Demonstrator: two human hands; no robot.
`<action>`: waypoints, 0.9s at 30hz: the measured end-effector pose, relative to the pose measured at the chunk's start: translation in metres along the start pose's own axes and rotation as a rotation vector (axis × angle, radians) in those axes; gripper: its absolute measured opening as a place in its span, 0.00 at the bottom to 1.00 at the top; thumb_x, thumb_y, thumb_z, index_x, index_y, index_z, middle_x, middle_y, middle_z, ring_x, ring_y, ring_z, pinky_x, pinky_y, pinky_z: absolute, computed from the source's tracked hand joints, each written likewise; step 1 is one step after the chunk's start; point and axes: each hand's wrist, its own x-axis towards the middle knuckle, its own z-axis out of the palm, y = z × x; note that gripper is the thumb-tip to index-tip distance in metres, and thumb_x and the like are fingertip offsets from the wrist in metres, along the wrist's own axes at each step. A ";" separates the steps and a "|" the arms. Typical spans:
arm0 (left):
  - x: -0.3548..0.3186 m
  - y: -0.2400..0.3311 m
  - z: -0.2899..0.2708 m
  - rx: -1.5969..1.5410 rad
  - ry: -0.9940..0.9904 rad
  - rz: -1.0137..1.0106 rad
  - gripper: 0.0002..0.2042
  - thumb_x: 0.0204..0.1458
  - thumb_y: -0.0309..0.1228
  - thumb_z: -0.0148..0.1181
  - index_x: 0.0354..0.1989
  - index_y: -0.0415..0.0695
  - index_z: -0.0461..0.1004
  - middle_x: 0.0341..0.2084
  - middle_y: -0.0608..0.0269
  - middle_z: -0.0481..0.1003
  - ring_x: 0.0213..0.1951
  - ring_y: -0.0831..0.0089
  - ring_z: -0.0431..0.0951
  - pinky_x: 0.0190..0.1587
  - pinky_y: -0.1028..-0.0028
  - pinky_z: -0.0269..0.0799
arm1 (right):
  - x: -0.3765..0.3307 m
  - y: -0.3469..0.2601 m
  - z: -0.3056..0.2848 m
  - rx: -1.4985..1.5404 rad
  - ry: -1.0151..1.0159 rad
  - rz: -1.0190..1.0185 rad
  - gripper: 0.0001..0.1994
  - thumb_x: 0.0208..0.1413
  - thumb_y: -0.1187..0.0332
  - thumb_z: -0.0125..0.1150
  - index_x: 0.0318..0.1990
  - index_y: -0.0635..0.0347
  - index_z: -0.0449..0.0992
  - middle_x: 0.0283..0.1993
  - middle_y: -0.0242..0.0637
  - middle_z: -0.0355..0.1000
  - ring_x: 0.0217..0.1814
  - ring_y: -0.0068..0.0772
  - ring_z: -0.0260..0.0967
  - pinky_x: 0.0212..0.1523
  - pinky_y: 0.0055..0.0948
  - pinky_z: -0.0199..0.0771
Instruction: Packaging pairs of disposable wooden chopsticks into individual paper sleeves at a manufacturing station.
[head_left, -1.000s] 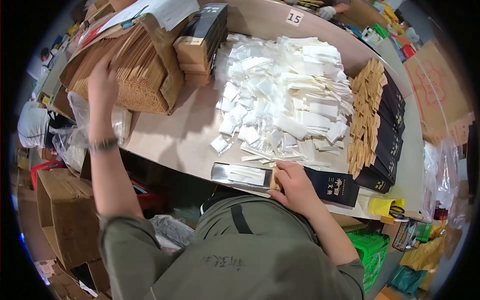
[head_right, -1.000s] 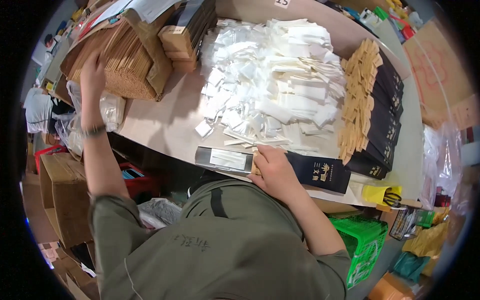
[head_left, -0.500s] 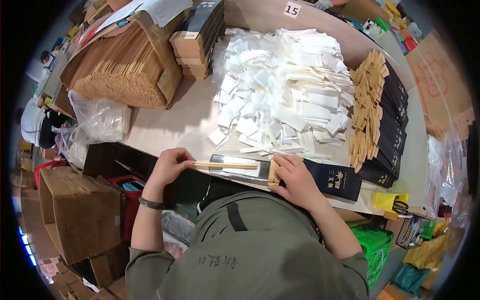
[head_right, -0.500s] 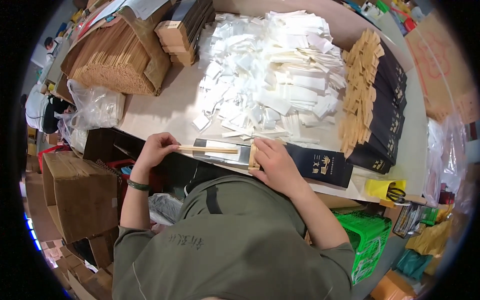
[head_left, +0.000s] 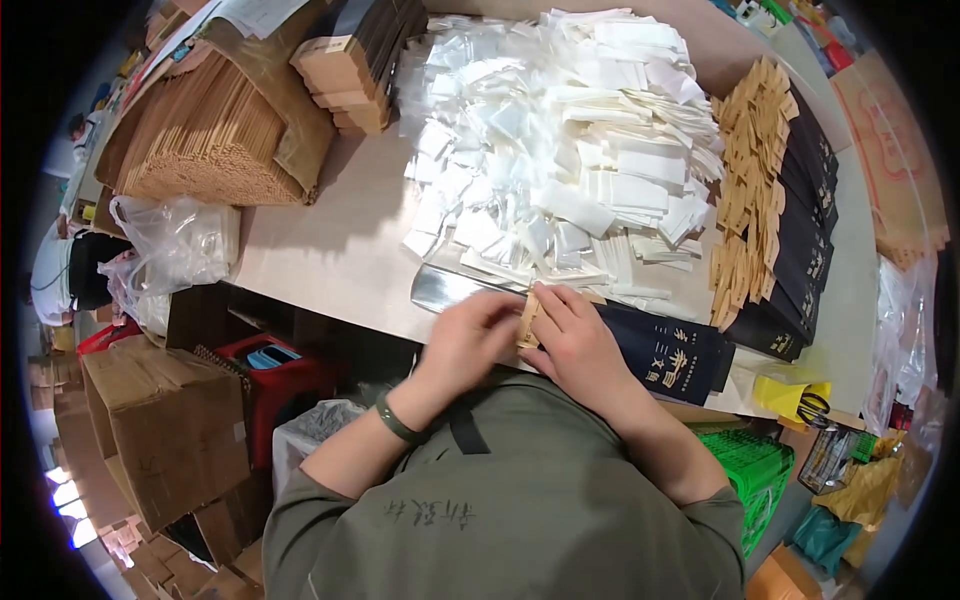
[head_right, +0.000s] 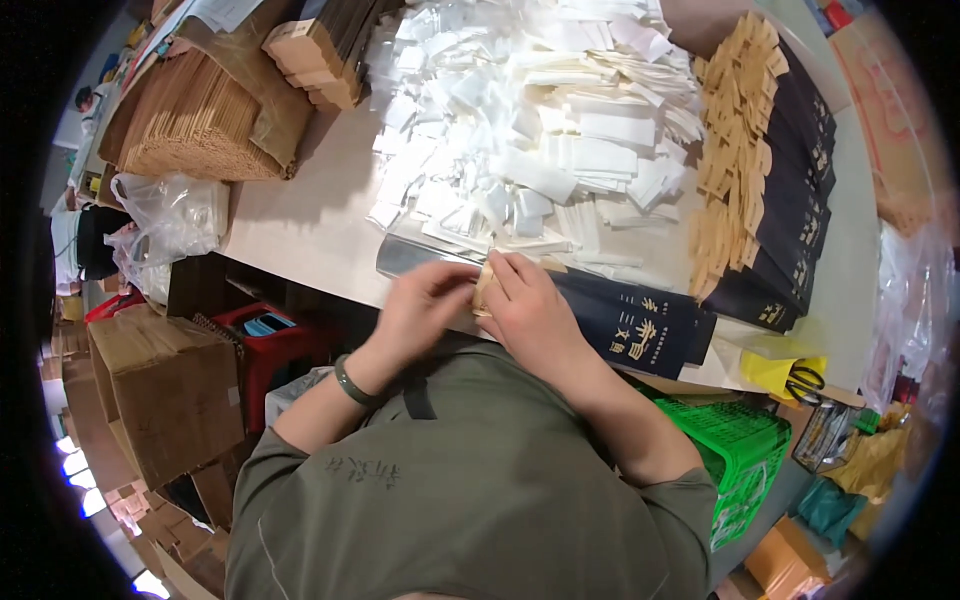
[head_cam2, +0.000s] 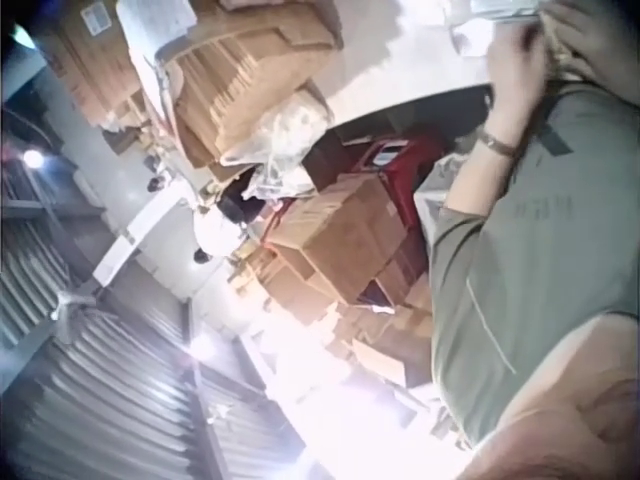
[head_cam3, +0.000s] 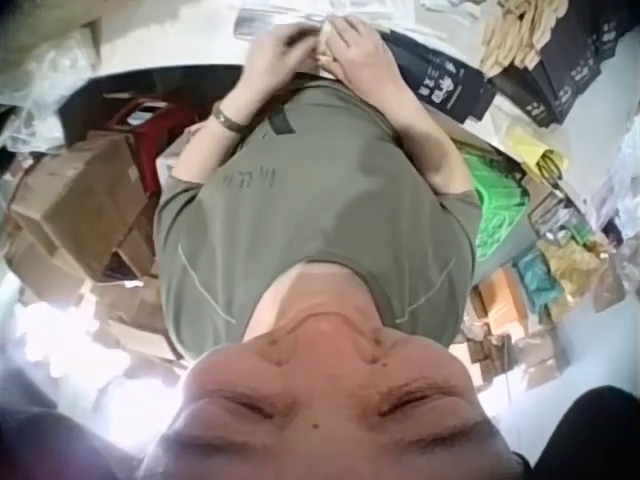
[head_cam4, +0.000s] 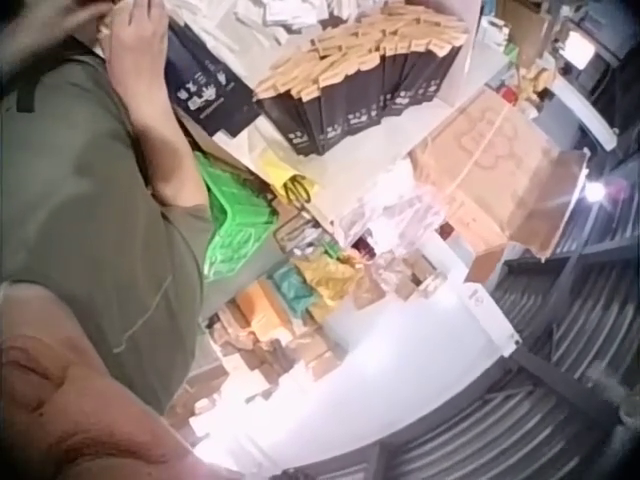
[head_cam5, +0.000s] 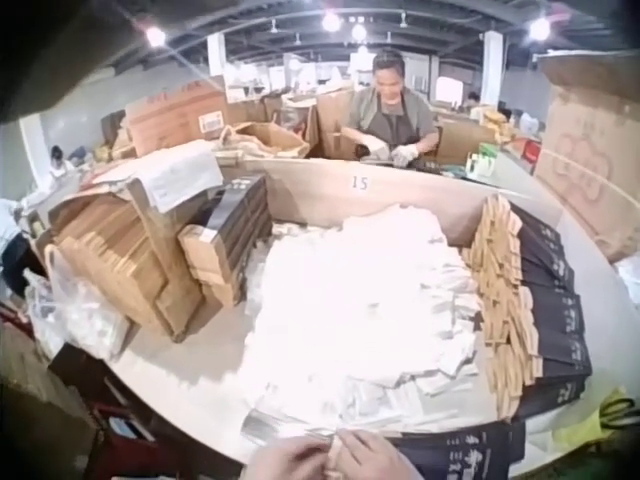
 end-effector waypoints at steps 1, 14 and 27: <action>-0.001 0.004 0.006 -0.057 -0.052 0.039 0.17 0.52 0.28 0.64 0.52 0.41 0.74 0.42 0.50 0.78 0.43 0.56 0.79 0.45 0.66 0.75 | 0.000 0.002 -0.001 0.001 0.007 -0.033 0.20 0.40 0.70 0.71 0.43 0.65 0.74 0.62 0.53 0.66 0.63 0.55 0.62 0.62 0.44 0.67; 0.010 0.007 -0.065 0.656 0.066 0.316 0.22 0.33 0.36 0.75 0.34 0.43 0.68 0.27 0.57 0.73 0.32 0.55 0.75 0.33 0.63 0.71 | 0.014 0.044 -0.113 -0.137 0.079 0.099 0.09 0.48 0.71 0.63 0.19 0.62 0.72 0.27 0.42 0.69 0.29 0.43 0.70 0.27 0.39 0.69; 0.009 0.050 0.011 -0.038 -0.812 0.196 0.31 0.40 0.24 0.60 0.59 0.36 0.66 0.55 0.43 0.66 0.50 0.52 0.73 0.52 0.65 0.70 | -0.029 0.037 -0.019 -0.164 -0.060 -0.005 0.18 0.39 0.62 0.63 0.37 0.65 0.75 0.58 0.58 0.66 0.62 0.59 0.62 0.61 0.49 0.63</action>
